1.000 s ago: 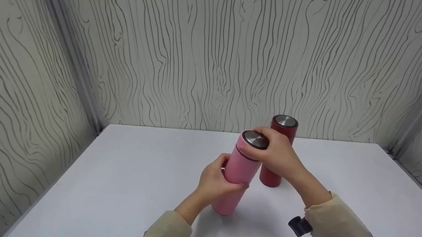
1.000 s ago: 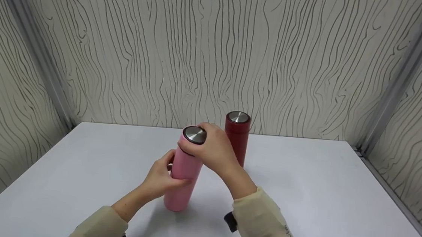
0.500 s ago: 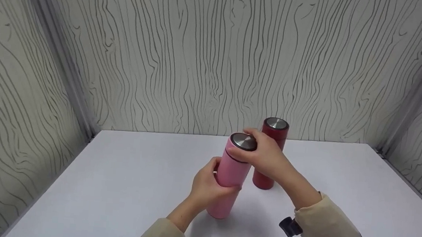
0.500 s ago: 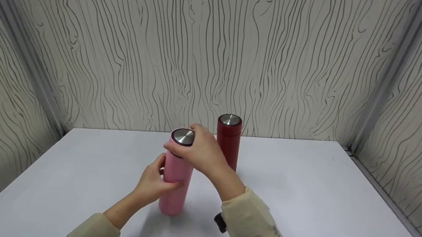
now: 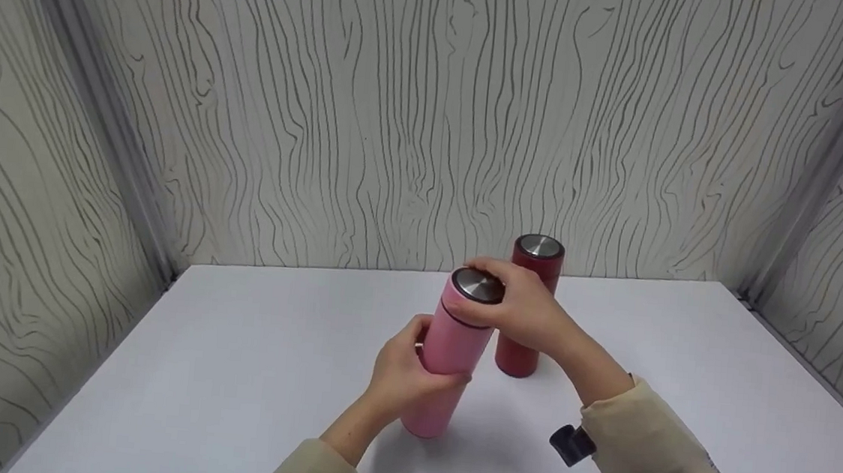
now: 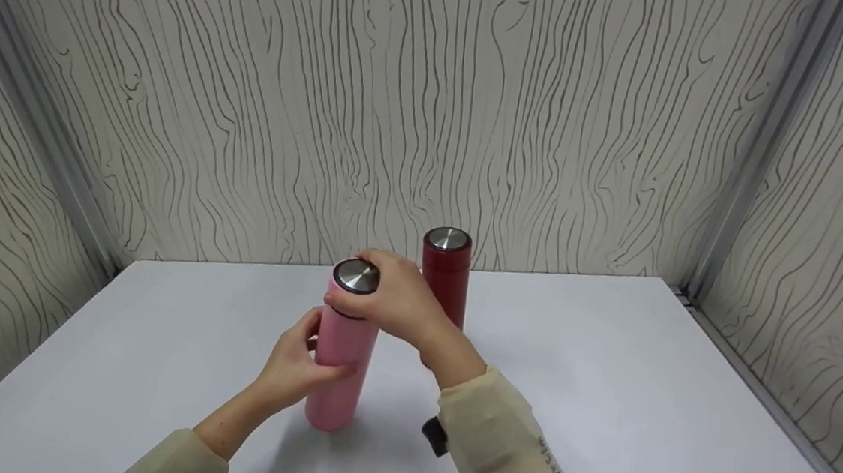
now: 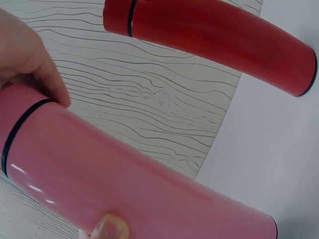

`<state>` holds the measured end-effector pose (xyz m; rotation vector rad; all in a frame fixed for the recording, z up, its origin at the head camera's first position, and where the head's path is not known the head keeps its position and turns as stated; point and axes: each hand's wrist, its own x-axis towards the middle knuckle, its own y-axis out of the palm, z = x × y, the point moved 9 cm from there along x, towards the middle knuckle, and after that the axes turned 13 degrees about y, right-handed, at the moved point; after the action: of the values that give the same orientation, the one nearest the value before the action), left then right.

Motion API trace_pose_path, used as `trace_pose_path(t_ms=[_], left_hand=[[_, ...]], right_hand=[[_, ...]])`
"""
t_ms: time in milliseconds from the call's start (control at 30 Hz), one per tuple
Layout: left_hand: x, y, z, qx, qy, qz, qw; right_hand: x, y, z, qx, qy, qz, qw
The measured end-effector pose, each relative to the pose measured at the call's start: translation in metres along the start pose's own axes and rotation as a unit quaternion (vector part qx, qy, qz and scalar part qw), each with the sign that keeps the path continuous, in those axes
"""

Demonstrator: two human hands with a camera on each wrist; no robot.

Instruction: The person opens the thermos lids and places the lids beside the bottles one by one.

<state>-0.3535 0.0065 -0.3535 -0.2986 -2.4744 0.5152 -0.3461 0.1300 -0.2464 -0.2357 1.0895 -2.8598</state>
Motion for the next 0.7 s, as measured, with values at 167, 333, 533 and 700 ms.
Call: trace_pose_path(t_ms=[167, 333, 533, 700], left_hand=[[0.002, -0.002, -0.001, 0.026, -0.011, -0.022, 0.9994], [0.003, 0.001, -0.001, 0.021, -0.015, -0.031, 0.9992], [0.003, -0.002, -0.002, 0.031, -0.003, -0.022, 0.9993], [-0.001, -0.005, -0.001, 0.002, -0.001, -0.010, 0.9999]], right_hand=[[0.001, -0.002, -0.001, -0.028, 0.053, -0.006, 0.998], [-0.001, -0.007, -0.001, -0.023, 0.066, -0.046, 0.996], [-0.002, -0.006, 0.000, -0.020, 0.045, -0.061, 0.997], [-0.005, -0.001, 0.010, -0.012, -0.004, -0.044, 0.999]])
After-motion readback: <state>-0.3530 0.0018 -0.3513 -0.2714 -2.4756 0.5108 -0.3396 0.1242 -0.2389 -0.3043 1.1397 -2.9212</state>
